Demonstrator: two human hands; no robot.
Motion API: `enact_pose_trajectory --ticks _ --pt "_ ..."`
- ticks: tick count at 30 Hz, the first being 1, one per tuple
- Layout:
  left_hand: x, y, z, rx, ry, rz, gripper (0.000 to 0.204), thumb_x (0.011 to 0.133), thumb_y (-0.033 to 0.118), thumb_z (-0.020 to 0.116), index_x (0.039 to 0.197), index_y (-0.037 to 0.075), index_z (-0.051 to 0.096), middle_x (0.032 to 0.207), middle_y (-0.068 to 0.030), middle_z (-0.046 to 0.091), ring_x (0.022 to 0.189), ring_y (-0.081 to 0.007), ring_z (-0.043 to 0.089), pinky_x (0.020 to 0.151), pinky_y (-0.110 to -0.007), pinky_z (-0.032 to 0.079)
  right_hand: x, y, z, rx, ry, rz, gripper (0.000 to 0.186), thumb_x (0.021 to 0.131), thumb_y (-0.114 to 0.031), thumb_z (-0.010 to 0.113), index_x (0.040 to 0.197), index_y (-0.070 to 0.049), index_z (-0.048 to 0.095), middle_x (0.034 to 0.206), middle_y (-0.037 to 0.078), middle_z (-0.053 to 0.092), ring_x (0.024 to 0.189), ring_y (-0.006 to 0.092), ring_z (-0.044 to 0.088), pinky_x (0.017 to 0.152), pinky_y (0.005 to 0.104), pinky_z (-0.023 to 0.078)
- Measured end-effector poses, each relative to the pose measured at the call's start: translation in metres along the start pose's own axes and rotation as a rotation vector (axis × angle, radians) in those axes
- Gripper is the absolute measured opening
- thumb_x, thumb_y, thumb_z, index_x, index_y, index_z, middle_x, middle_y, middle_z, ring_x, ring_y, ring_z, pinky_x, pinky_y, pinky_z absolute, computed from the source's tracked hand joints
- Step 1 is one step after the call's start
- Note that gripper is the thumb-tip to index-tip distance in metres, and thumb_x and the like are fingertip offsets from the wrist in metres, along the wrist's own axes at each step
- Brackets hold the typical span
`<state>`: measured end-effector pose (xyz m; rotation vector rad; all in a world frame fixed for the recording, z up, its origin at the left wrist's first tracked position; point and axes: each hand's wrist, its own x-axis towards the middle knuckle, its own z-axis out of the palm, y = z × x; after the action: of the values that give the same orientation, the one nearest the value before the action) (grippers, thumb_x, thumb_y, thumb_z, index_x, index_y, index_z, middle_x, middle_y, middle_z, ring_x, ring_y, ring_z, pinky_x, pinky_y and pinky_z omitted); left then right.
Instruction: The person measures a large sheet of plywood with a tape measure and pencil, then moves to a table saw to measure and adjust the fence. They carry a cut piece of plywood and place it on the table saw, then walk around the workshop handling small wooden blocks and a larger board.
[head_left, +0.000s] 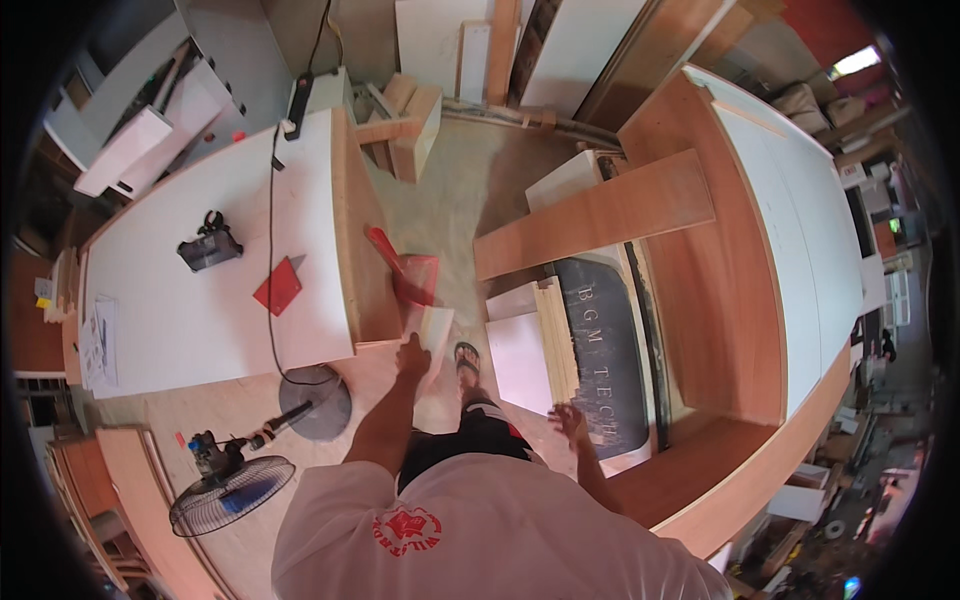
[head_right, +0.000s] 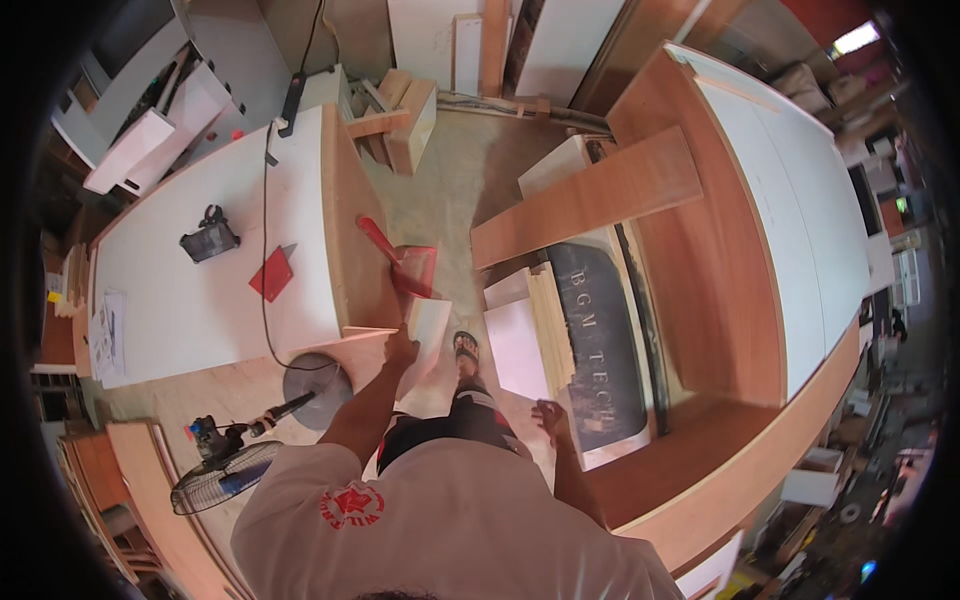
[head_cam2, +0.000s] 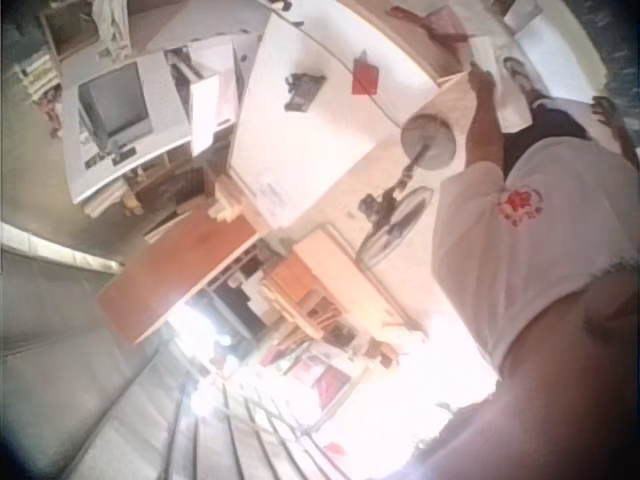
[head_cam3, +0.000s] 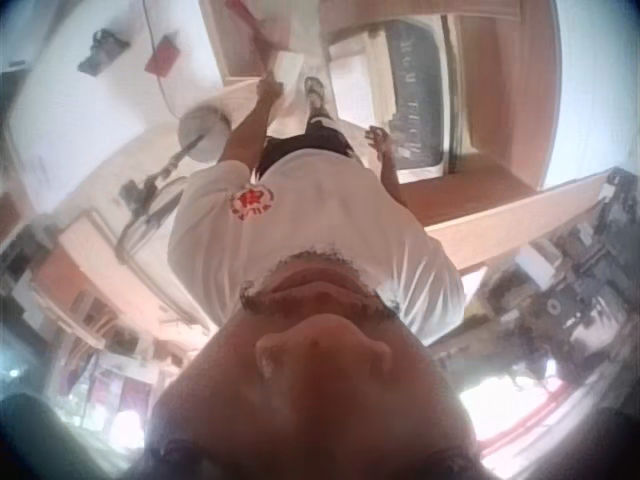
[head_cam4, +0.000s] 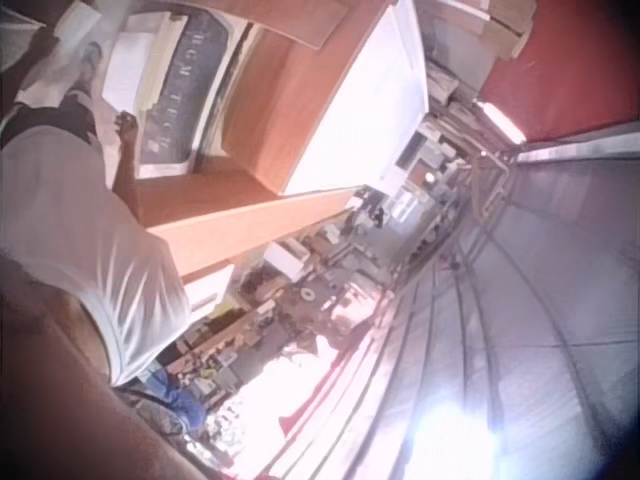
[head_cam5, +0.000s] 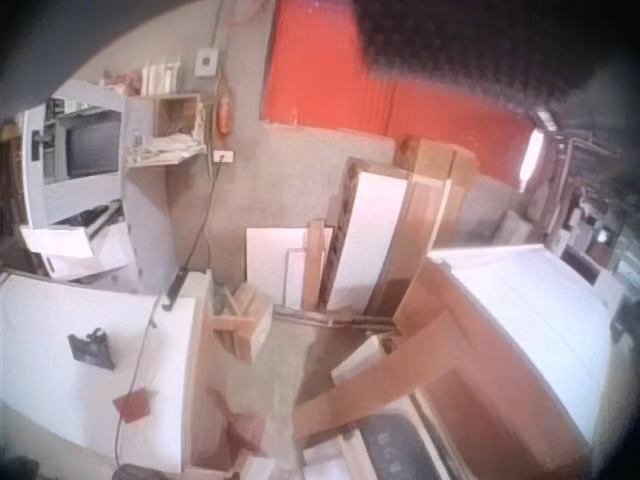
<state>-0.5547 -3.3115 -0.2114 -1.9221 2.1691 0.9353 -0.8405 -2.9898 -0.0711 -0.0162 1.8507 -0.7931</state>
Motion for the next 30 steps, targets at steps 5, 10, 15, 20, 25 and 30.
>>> enact_pose_trajectory --ticks 5,10,15,20,25,30 --pt "0.052 0.011 0.015 -0.071 -0.072 -0.227 0.05 0.085 0.026 0.073 0.125 0.008 0.048 0.112 -0.0288 0.068 0.105 -0.0483 0.067 0.09 -0.056 0.055 0.049 -0.13 -0.048 -0.046 0.021 -0.082 0.052 0.101 -0.045 0.059 0.133 -0.004 0.058 0.123 0.014 0.069 0.112 0.0257 0.067 0.101 0.0438 0.05" --pt "0.059 0.038 -0.014 -0.137 -0.075 -0.287 0.05 0.084 0.025 0.075 0.122 0.008 0.047 0.11 -0.027 0.068 0.107 -0.0472 0.067 0.091 -0.056 0.055 0.114 -0.119 -0.083 -0.07 0.028 -0.028 0.046 0.101 -0.043 0.06 0.131 -0.008 0.06 0.119 0.011 0.071 0.11 0.0244 0.068 0.098 0.0446 0.05" --pt "0.071 0.03 -0.007 -0.141 -0.072 -0.376 0.051 0.083 0.022 0.075 0.123 0.008 0.047 0.114 -0.0262 0.069 0.108 -0.0458 0.067 0.091 -0.054 0.055 0.153 -0.067 -0.095 -0.2 -0.078 0.149 0.041 0.101 -0.042 0.061 0.13 -0.013 0.061 0.116 0.005 0.073 0.103 0.0205 0.069 0.092 0.0423 0.052" --pt "0.081 0.009 0.012 -0.168 -0.066 -0.395 0.048 0.084 0.022 0.072 0.124 0.012 0.048 0.114 -0.0249 0.069 0.109 -0.0463 0.066 0.092 -0.056 0.055 0.158 -0.076 -0.086 -0.28 -0.097 0.157 0.042 0.1 -0.042 0.063 0.13 -0.012 0.061 0.115 0.005 0.073 0.103 0.0201 0.069 0.09 0.0408 0.052" --pt "0.078 0.008 0.025 -0.182 -0.045 -0.424 0.036 0.087 0.014 0.065 0.12 0.013 0.051 0.111 -0.0265 0.069 0.108 -0.0472 0.067 0.09 -0.057 0.056 0.16 -0.121 -0.091 -0.333 -0.067 0.069 0.042 0.101 -0.042 0.062 0.13 -0.01 0.061 0.115 0.007 0.072 0.104 0.0199 0.069 0.089 0.0396 0.052" --pt "0.082 0.025 0.023 -0.192 -0.043 -0.404 0.032 0.087 0.011 0.062 0.118 0.01 0.052 0.108 -0.0266 0.07 0.105 -0.0491 0.067 0.087 -0.057 0.057 0.169 -0.155 -0.087 -0.304 -0.074 0.019 0.04 0.102 -0.039 0.062 0.129 -0.01 0.062 0.117 0.007 0.072 0.105 0.0199 0.069 0.089 0.0378 0.052"
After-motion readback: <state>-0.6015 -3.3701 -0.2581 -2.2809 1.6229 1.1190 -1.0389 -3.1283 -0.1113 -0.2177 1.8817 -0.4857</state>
